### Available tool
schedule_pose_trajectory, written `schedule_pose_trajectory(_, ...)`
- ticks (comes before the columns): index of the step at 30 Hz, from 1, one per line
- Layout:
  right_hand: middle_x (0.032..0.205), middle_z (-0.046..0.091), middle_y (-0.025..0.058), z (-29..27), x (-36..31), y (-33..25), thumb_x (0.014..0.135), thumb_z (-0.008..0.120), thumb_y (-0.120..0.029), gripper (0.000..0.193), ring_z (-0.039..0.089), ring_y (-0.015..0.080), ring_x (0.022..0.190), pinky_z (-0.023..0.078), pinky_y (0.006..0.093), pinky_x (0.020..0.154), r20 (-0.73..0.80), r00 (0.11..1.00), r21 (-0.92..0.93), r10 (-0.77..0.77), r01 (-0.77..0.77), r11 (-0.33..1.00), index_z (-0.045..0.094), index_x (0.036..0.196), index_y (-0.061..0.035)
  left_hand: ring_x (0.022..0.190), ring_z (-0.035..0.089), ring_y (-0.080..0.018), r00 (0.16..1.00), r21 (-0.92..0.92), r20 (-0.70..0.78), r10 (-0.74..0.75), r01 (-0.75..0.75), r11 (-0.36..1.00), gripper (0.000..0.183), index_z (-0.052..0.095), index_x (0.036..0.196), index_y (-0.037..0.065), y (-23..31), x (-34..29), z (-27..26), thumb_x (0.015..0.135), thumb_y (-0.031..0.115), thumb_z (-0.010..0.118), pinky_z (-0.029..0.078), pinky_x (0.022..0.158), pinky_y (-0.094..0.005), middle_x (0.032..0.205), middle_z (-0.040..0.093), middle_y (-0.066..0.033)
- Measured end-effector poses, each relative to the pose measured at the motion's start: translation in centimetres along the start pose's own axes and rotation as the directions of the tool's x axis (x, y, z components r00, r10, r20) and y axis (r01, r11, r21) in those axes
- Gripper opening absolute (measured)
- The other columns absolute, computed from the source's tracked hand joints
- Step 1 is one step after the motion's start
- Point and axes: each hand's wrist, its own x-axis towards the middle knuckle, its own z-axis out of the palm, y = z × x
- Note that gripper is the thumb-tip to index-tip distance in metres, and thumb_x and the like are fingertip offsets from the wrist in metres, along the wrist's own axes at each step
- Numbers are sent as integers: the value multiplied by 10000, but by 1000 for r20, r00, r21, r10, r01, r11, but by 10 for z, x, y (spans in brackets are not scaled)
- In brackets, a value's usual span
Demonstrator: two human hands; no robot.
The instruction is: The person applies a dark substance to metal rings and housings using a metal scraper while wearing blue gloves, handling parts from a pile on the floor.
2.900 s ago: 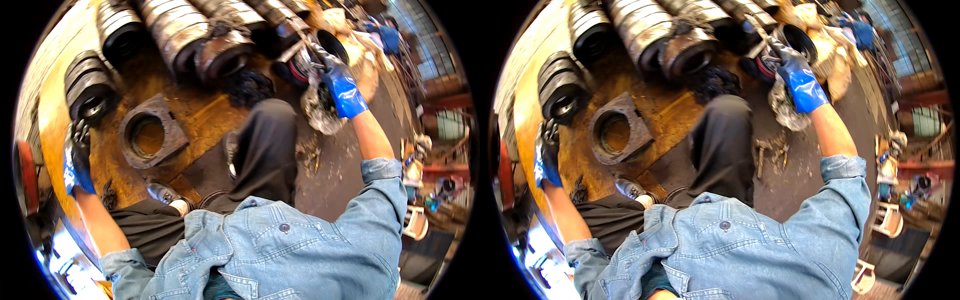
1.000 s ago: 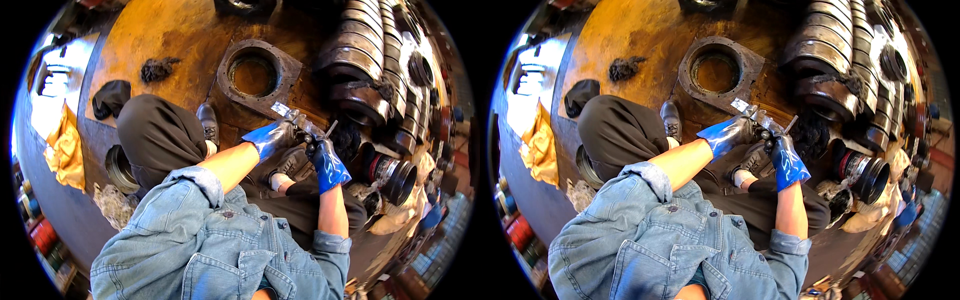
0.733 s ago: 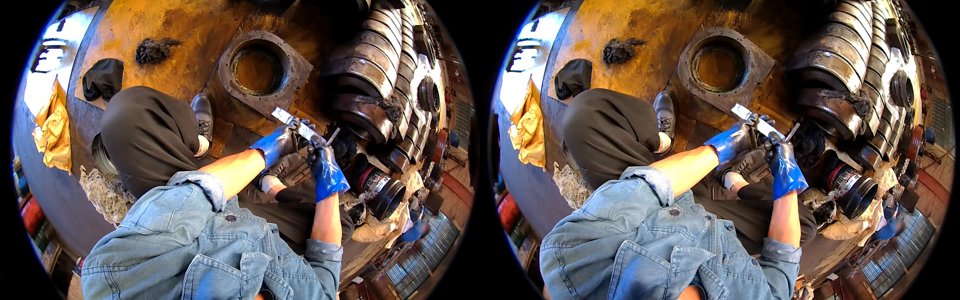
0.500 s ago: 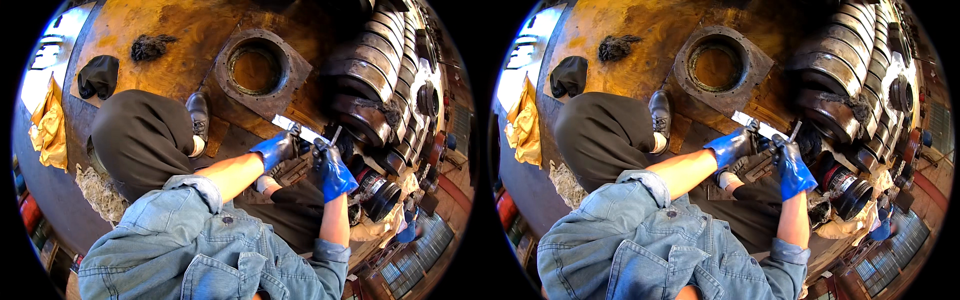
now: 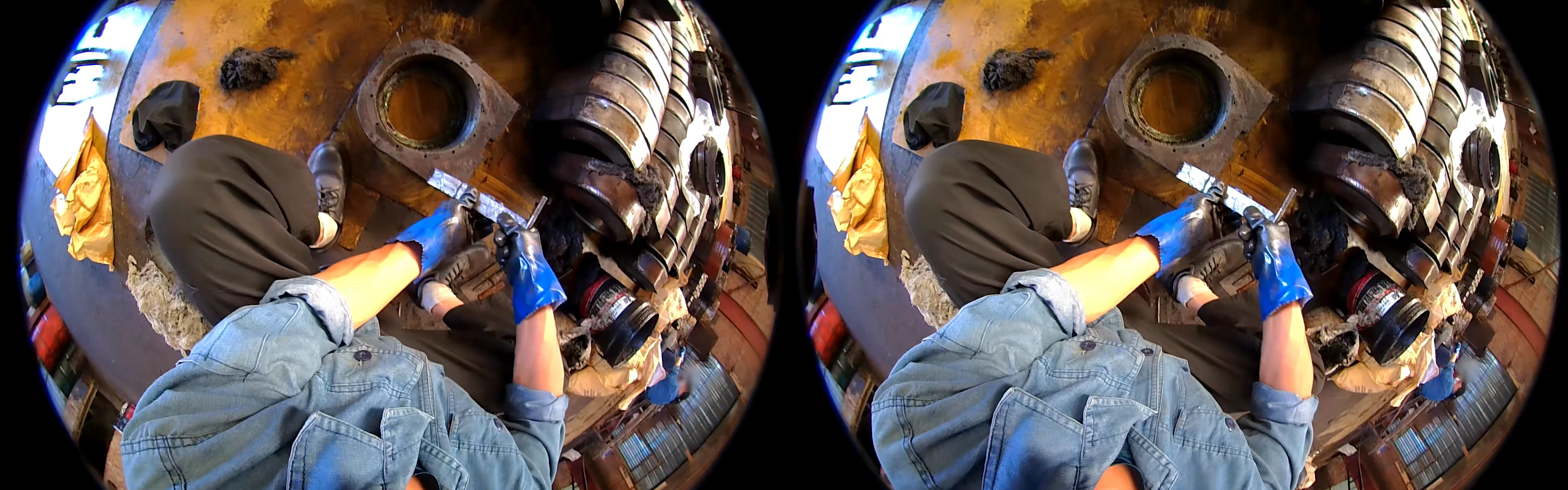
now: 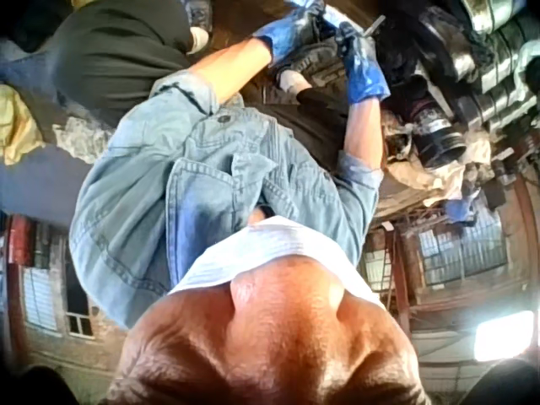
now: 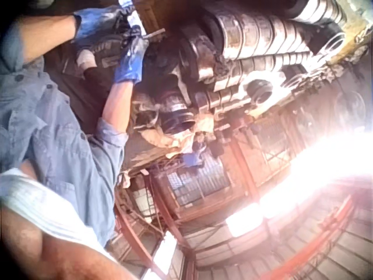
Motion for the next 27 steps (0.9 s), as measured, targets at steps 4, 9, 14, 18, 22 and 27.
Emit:
schedule_pose_trajectory(4,576,536,-15,-13,-13,-21,934,677,-253,144,384,98,388,296,260,366,-23,996,-73,90,-91,993,633,884,-125,901,659,-171,992,416,-52,118,-86,905,449,629,1119,71,11,-12,5,1066,451,395,543,790,-329,993,682,-75)
schedule_pose_trajectory(9,603,578,-10,25,3,4,917,694,-289,237,462,87,472,327,256,437,53,989,-71,-138,142,987,669,803,-83,845,669,-192,956,-123,-107,274,-287,950,449,634,1093,56,6,-4,-11,1062,445,412,549,782,-325,954,691,-95)
schedule_pose_trajectory(14,621,592,-10,47,-14,-17,934,668,-306,256,464,93,485,331,252,452,50,999,-72,12,-8,997,693,843,-68,864,616,-215,935,41,-197,296,-293,955,457,612,1143,34,-12,22,-48,1042,452,458,509,839,-372,956,664,-107)
schedule_pose_trajectory(18,598,562,-8,80,-23,-4,954,641,-333,277,453,95,467,333,269,434,96,984,-121,-153,164,979,673,829,-88,774,623,-285,969,-402,-177,172,-231,886,499,605,1134,0,-36,74,-102,1007,476,526,556,709,-469,931,656,-146)
schedule_pose_trajectory(22,655,564,0,124,-13,-12,978,575,-376,334,464,93,551,368,287,498,223,946,-130,-237,270,954,687,885,-76,758,659,-337,935,-442,-248,253,-341,830,386,612,1043,-1,14,76,-161,987,381,597,582,660,-524,890,661,-175)
schedule_pose_trajectory(27,891,659,8,68,-89,-41,1010,487,-242,280,567,86,806,491,272,711,339,823,128,-456,440,889,685,1070,-53,921,669,-274,953,94,-130,272,-261,961,490,630,1159,85,23,42,-79,995,519,472,572,810,-434,1093,672,-132)
